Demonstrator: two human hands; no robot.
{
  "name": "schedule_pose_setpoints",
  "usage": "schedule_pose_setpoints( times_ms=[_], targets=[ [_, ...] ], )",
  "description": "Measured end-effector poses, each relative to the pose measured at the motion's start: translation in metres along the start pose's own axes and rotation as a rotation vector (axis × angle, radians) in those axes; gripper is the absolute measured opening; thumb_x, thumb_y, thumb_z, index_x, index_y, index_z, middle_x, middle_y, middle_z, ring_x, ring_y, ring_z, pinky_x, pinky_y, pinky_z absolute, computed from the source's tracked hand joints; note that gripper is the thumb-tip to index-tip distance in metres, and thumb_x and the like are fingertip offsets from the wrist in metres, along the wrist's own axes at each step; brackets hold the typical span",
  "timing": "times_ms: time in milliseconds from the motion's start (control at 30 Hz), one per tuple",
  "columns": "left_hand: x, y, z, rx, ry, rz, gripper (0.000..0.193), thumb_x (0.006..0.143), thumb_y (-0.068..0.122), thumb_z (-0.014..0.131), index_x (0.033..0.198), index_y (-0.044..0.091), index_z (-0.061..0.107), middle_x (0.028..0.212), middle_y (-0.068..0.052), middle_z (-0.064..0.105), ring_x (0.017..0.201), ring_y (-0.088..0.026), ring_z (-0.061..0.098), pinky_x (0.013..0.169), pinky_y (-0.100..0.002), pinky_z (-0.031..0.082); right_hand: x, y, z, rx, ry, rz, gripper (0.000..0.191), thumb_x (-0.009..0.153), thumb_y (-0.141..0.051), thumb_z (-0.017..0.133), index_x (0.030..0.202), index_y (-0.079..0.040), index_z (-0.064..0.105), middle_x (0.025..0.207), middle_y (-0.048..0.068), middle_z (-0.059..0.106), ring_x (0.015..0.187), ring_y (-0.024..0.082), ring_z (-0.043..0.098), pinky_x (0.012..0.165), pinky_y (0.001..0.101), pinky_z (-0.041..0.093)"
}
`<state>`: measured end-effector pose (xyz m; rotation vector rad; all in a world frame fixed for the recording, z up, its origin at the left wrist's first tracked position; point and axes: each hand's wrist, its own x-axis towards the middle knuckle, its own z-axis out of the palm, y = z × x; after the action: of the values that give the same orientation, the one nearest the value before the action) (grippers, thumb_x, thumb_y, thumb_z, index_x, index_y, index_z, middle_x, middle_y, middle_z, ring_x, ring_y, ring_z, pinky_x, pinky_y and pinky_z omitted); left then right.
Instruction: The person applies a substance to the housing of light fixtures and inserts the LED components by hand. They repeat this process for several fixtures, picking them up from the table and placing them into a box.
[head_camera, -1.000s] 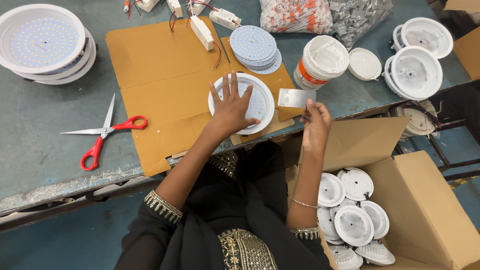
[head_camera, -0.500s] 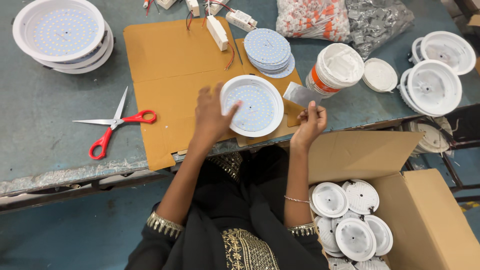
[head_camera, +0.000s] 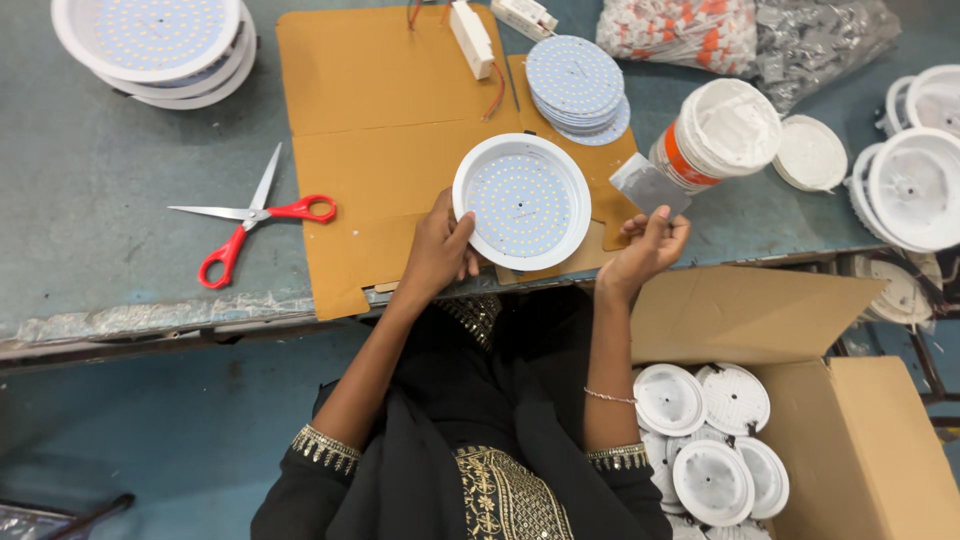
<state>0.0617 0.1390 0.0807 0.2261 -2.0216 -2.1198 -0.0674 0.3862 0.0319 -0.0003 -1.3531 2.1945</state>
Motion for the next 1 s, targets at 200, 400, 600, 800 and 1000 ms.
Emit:
schedule_pose_setpoints(
  times_ms=[200,400,600,800,1000],
  targets=[
    [-0.022,0.012,-0.062,-0.118,0.258,0.014,0.035,0.104,0.011,0.049,0.136,-0.002,0.044,0.071,-0.010,0.068,0.039,-0.015,0.059,0.028,-0.026,0.040,0.013,0.012,-0.008,0.000,-0.021,0.011,0.026,0.105,-0.026,0.065,0.103,-0.007,0.047,0.079,0.002,0.052,0.070,0.013,0.054,0.061,0.0281,0.046],
    [-0.057,0.019,-0.172,-0.088,0.686,0.149,0.024,0.108,0.009,0.047,0.124,-0.008,0.049,0.073,-0.016,0.069,0.045,-0.016,0.062,0.033,-0.026,0.042,0.027,0.016,-0.013,-0.079,-0.067,-0.047,0.028,0.111,-0.028,0.061,0.102,-0.007,0.045,0.079,0.004,0.053,0.069,0.013,0.051,0.064,0.0281,0.046],
    [-0.079,0.004,-0.266,-0.072,1.035,0.274,0.025,0.106,0.004,0.045,0.126,-0.010,0.050,0.082,-0.019,0.071,0.056,-0.020,0.070,0.040,-0.028,0.047,0.032,0.018,-0.014,-0.075,-0.100,-0.089,0.027,0.111,-0.027,0.060,0.103,-0.005,0.045,0.079,0.005,0.054,0.068,0.014,0.050,0.063,0.0288,0.044],
    [-0.062,-0.003,-0.327,-0.137,1.156,0.314,0.035,0.101,0.006,0.043,0.132,-0.010,0.044,0.089,-0.021,0.075,0.060,-0.024,0.076,0.044,-0.031,0.057,0.033,0.020,-0.013,-0.081,-0.124,-0.100,0.026,0.112,-0.025,0.059,0.104,-0.005,0.044,0.079,0.005,0.054,0.069,0.014,0.052,0.064,0.0287,0.045],
    [-0.049,0.005,-0.342,-0.189,1.110,0.280,0.045,0.099,0.006,0.041,0.141,-0.006,0.029,0.095,-0.024,0.075,0.065,-0.026,0.080,0.054,-0.033,0.062,0.026,0.016,-0.009,-0.092,-0.139,-0.118,0.029,0.112,-0.026,0.061,0.104,-0.004,0.043,0.085,0.005,0.055,0.073,0.014,0.054,0.066,0.0295,0.047]
  ],
)
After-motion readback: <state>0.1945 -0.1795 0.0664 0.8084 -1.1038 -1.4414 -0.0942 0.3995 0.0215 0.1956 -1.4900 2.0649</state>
